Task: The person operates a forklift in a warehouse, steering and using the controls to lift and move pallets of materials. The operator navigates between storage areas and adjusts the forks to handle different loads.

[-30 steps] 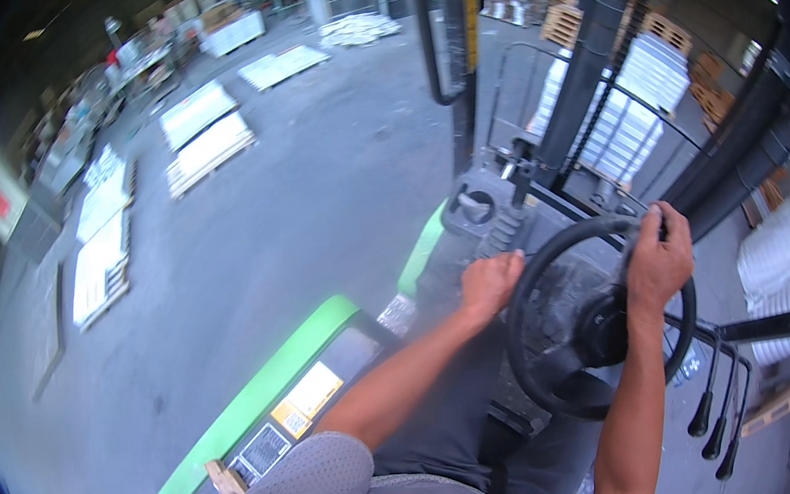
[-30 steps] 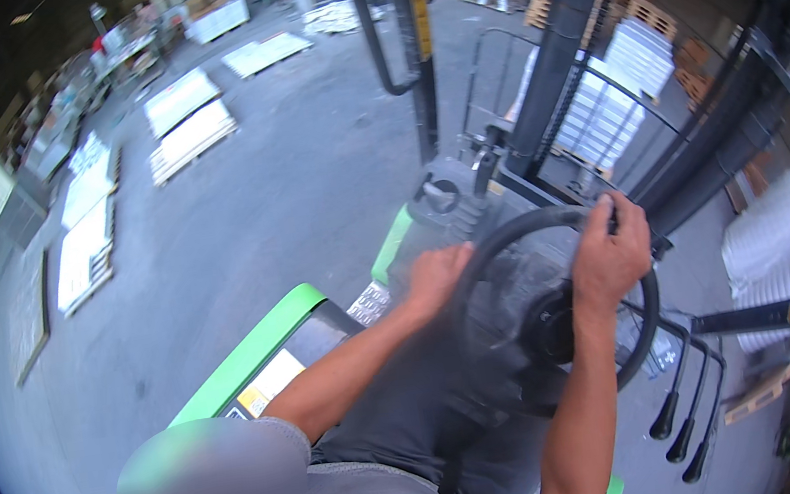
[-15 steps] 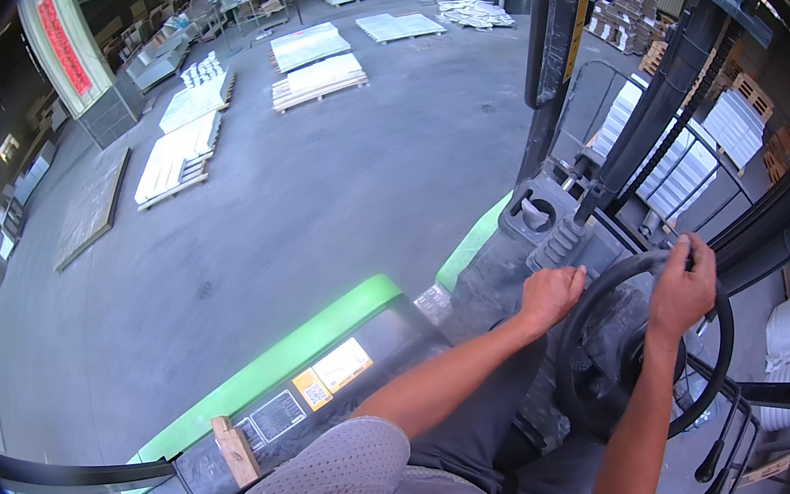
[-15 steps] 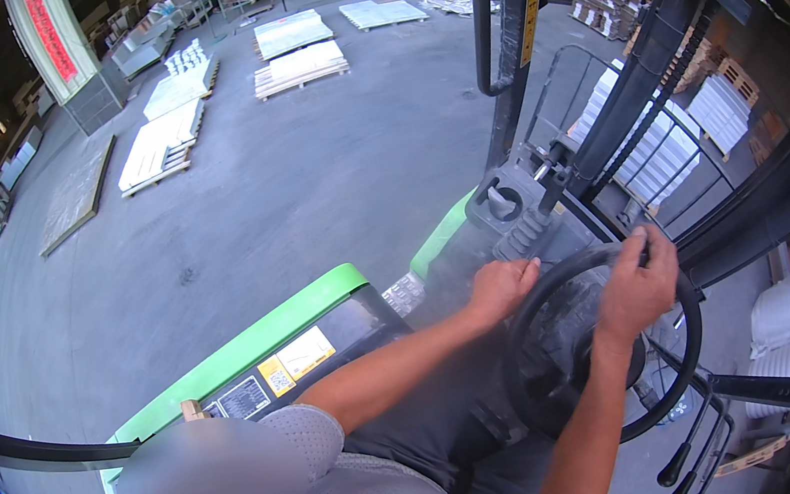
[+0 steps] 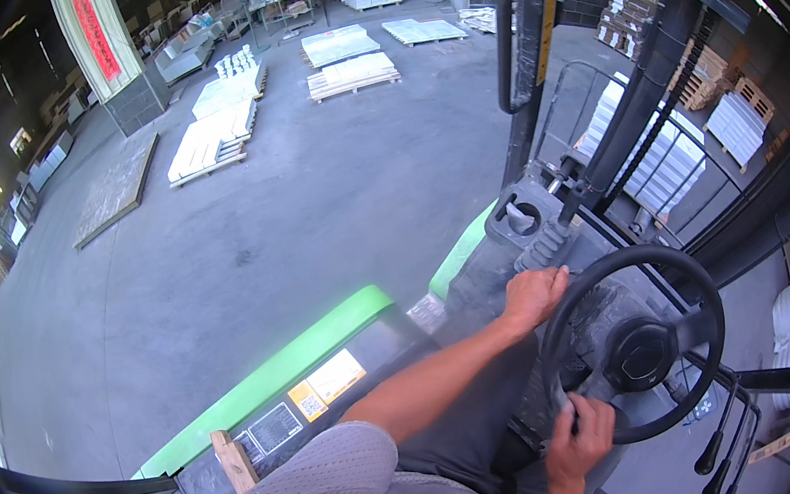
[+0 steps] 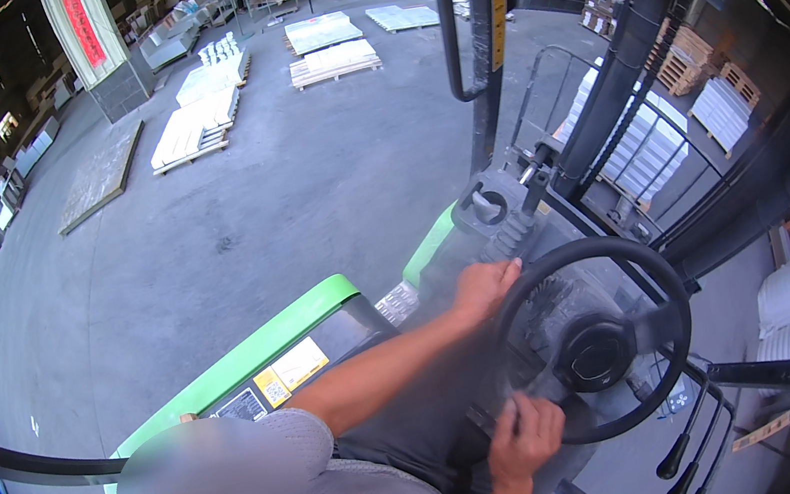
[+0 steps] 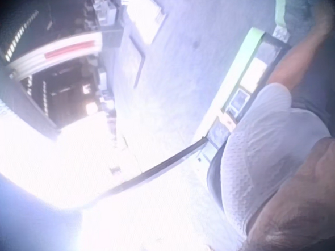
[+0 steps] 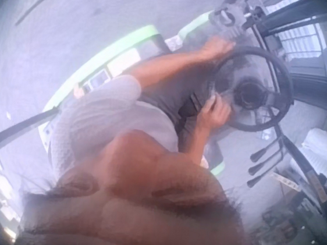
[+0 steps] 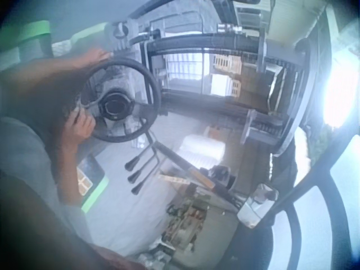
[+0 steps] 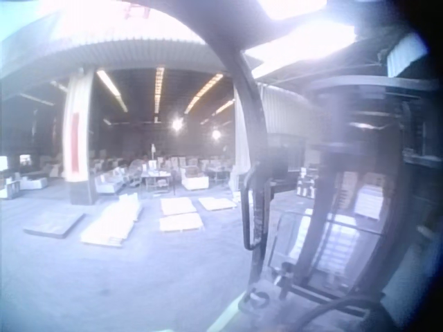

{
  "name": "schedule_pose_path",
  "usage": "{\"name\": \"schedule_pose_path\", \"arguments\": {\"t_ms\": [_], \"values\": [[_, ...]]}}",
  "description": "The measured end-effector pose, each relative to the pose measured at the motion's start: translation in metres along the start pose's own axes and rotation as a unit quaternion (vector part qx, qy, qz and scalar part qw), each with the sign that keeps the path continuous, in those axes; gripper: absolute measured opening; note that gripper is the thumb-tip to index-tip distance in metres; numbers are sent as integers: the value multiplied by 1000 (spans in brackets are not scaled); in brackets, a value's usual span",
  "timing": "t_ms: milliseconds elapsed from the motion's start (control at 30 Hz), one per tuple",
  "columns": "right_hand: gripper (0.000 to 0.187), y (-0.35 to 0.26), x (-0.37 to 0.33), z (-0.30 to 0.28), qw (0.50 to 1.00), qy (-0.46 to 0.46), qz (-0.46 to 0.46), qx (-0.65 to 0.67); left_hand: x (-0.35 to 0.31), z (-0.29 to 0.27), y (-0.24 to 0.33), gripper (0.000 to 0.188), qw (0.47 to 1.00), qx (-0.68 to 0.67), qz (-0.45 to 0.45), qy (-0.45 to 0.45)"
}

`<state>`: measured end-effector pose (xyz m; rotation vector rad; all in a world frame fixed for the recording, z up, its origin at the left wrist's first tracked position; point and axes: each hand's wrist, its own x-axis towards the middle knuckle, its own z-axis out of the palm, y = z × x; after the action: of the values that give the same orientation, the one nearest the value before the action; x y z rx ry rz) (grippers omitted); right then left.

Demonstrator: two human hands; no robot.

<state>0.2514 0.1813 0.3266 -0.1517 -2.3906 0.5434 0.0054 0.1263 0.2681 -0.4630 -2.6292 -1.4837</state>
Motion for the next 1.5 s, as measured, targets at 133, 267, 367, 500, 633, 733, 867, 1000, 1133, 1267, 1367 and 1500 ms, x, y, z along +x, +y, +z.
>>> {"name": "schedule_pose_path", "arguments": {"t_ms": [133, 267, 367, 500, 633, 733, 867, 1000, 1133, 1267, 1367, 1500], "values": [[11, 29, -9, -47, 994, 92, 62, -16, -2, -16, -15, 47, 999, -22, 45, 18], [10, 28, 42, -47, 981, 171, 88, -15, -5, -68, -55, 63, 999, -44, 23, 10], [13, 6, 102, -15, 969, 230, 89, 1, 6, -117, -96, 62, 992, -118, 45, 13], [14, -34, 189, 42, 958, 273, 90, -9, 28, -160, -125, 51, 999, -9, 51, 3], [9, -87, 255, 113, 942, 334, 10, -22, 48, -179, -137, 30, 995, -25, 100, -2], [14, -139, 266, 167, 965, 260, 3, -10, 63, -185, -153, 28, 996, 8, 91, -5], [9, -194, 222, 216, 974, 219, -40, 41, 81, -187, -183, 29, 994, -74, 82, -10], [17, -209, 152, 225, 979, 177, -44, 86, 104, -188, -187, 28, 996, -18, 84, -37], [18, -185, 84, 170, 992, 102, -20, 71, 98, -194, -165, 29, 993, -53, 103, -35], [15, -160, 26, 76, 990, 143, -4, -4, 48, -216, -153, 28, 995, -58, 76, -22], [15, -133, 39, 42, 980, 185, 54, -50, 32, -227, -153, 26, 994, -36, 98, -21], [10, -103, 129, 54, 950, 295, 82, -53, 47, -226, -160, 25, 985, -83, 153, -13]]}}
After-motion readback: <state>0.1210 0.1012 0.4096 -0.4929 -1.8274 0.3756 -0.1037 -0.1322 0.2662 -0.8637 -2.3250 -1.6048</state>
